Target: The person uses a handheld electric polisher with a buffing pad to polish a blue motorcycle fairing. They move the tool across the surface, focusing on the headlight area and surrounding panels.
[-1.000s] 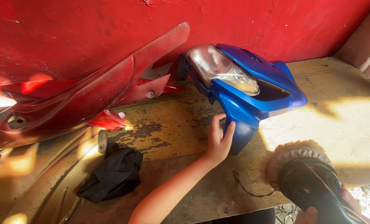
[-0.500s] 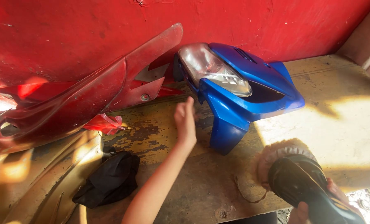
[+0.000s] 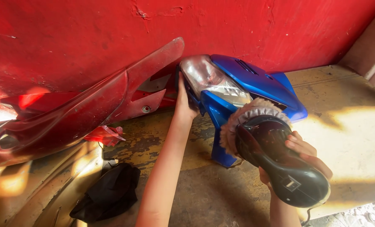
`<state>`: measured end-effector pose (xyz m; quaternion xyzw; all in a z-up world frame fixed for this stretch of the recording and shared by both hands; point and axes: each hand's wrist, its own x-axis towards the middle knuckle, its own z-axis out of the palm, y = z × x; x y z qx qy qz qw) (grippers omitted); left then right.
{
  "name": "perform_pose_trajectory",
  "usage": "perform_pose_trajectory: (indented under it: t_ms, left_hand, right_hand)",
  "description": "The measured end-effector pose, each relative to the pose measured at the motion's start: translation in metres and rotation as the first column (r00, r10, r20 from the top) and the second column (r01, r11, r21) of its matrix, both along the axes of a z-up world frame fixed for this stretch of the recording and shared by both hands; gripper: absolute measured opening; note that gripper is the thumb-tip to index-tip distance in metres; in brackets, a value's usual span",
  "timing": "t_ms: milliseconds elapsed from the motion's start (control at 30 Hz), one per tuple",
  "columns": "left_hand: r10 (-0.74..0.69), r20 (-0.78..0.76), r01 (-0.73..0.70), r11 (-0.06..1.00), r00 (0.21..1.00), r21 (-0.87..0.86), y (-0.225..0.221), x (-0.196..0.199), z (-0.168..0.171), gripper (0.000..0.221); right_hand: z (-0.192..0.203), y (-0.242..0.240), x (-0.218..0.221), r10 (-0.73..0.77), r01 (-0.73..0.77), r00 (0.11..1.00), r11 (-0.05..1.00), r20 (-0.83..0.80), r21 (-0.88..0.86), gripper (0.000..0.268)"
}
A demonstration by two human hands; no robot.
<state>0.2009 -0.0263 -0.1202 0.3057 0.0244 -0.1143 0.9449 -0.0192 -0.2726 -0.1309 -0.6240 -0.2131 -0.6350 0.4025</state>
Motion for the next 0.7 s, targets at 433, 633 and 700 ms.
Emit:
perform_pose_trajectory:
  t_ms: [433,633,700]
  left_hand:
    - [0.117,0.159,-0.098,0.988,0.98,-0.123,-0.009,0.064,-0.026,0.082]
    - [0.089,0.077,-0.084,0.994,0.993,-0.072,-0.014,0.046,-0.014,0.084]
    - [0.066,0.069,-0.061,0.996,0.995,-0.07,-0.015,0.045,-0.002,0.085]
  right_hand:
    - [-0.018,-0.009,-0.002,-0.003,0.005,0.995,1.0,-0.103,0.026,0.071]
    - [-0.006,-0.009,-0.018,0.151,-0.124,0.981,0.971,-0.122,0.206,0.075]
    - [0.003,-0.005,-0.029,0.151,-0.109,0.974,0.966,-0.17,0.233,0.074]
